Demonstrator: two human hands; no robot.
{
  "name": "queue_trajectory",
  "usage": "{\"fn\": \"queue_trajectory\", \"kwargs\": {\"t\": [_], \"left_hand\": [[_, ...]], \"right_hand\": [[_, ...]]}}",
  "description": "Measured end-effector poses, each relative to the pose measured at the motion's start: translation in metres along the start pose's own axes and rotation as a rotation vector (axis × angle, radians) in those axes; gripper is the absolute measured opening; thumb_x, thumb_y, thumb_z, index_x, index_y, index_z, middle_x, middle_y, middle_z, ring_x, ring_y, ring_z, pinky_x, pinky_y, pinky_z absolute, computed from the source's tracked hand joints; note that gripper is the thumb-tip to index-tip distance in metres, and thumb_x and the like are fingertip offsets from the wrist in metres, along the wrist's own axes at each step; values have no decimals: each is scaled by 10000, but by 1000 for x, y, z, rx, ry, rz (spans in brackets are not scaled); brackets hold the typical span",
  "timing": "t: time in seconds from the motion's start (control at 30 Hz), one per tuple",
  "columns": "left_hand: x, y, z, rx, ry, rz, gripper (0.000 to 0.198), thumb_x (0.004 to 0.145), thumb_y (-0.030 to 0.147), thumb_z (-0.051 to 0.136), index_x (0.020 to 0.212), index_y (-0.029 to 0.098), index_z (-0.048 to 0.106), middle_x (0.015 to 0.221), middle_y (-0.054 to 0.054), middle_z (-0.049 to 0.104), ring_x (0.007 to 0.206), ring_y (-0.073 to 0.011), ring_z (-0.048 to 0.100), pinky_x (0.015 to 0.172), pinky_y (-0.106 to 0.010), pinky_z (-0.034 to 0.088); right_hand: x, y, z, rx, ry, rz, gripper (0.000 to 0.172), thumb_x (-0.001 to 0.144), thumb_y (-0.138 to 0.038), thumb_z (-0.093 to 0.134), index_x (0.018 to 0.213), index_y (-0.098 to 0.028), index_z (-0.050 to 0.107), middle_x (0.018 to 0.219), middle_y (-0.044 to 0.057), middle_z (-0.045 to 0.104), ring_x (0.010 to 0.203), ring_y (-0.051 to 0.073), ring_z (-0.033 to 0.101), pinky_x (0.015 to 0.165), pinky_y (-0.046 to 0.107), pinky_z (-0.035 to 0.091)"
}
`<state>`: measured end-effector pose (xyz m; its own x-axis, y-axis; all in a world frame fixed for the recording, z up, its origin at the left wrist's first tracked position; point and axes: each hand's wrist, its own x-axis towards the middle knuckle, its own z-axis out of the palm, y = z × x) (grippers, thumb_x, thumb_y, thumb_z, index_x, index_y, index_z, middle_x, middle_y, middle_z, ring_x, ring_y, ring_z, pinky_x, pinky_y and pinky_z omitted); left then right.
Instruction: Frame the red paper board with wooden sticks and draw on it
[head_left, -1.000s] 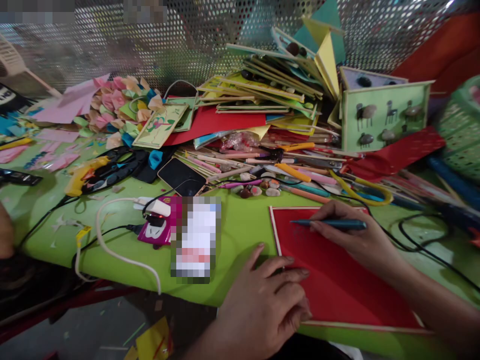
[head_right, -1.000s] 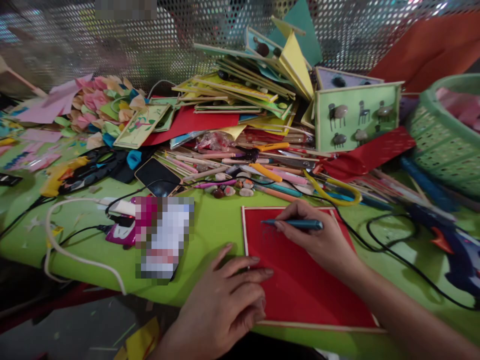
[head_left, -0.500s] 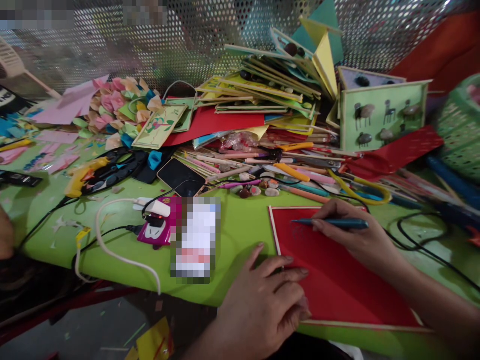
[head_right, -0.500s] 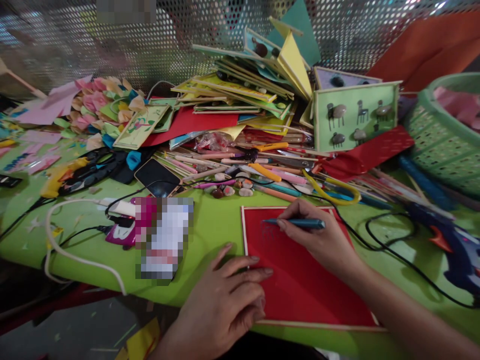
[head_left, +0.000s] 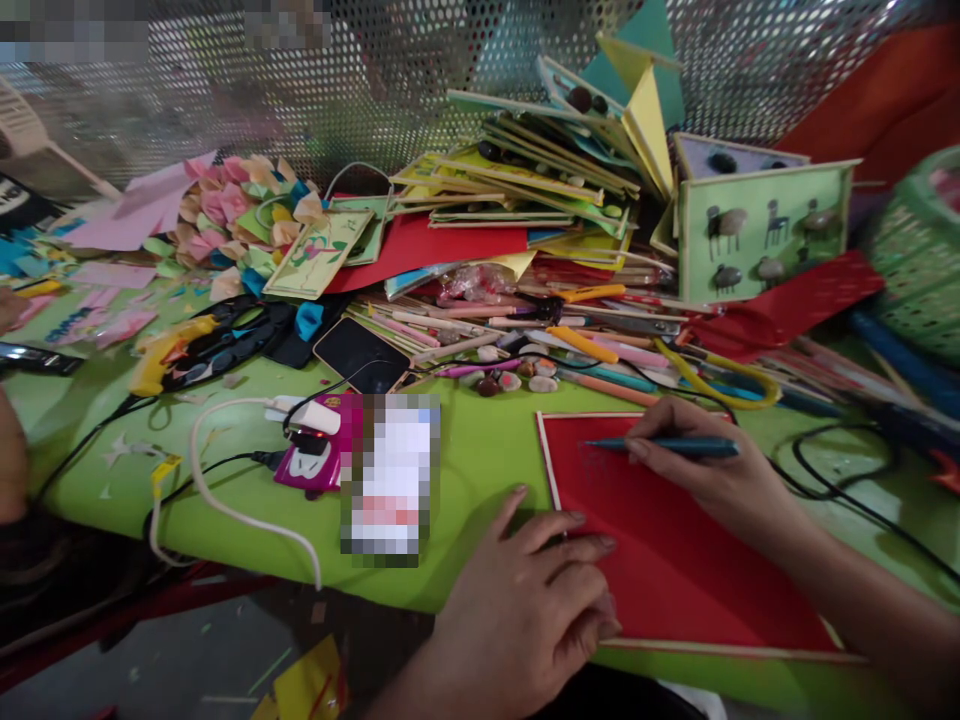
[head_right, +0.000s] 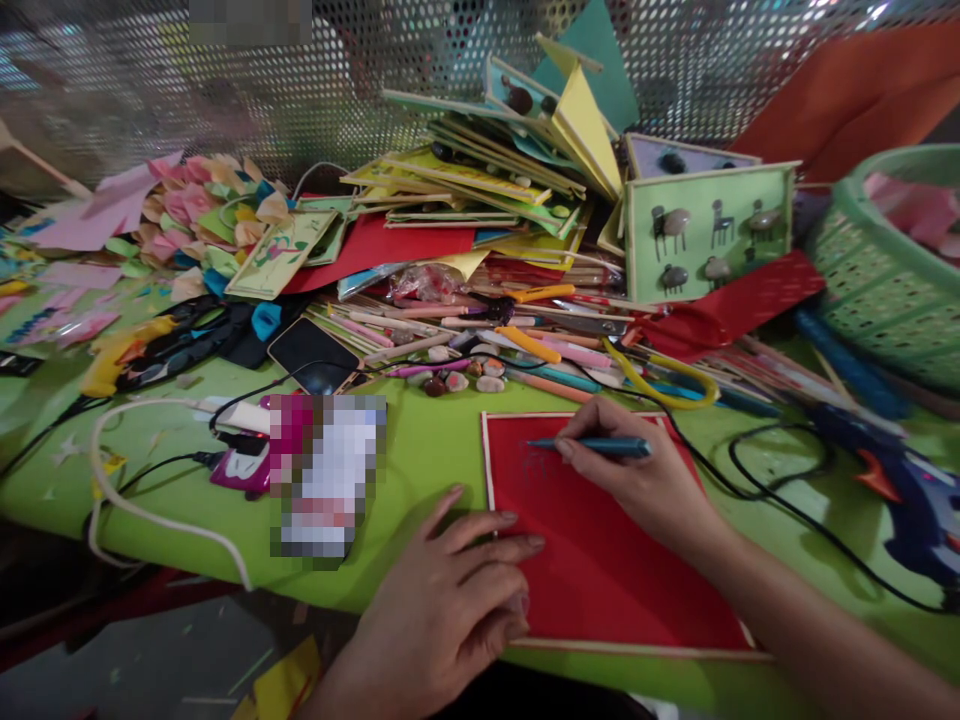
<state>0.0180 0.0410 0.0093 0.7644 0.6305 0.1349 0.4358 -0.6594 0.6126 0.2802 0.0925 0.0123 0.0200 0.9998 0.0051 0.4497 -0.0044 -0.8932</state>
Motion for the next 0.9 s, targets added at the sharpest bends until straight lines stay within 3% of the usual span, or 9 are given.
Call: {"fn": "queue_trajectory", "kwargs": {"t": [0.53, 0.9], "left_hand": [[0, 1, 0, 11, 9, 4, 193, 1093, 368, 519, 1064, 254, 673, 1396, 35, 723, 1399, -164, 564, 1291, -463, 210], [0, 1, -2, 29, -5, 0, 195, 1083, 375, 533, 1075, 251, 684, 1374, 24, 735, 1385, -163, 573, 1299, -458, 219]], "right_hand": [[-4, -2, -1, 16, -30, 1, 265, 795, -498, 800, 734, -262, 696, 675, -19, 650, 606, 154, 547, 584, 293, 428], [-4, -6, 1, 11, -32, 38, 338, 754, -569, 805, 729, -252, 690, 668, -6, 653, 606, 166, 556, 572, 299, 446]]}}
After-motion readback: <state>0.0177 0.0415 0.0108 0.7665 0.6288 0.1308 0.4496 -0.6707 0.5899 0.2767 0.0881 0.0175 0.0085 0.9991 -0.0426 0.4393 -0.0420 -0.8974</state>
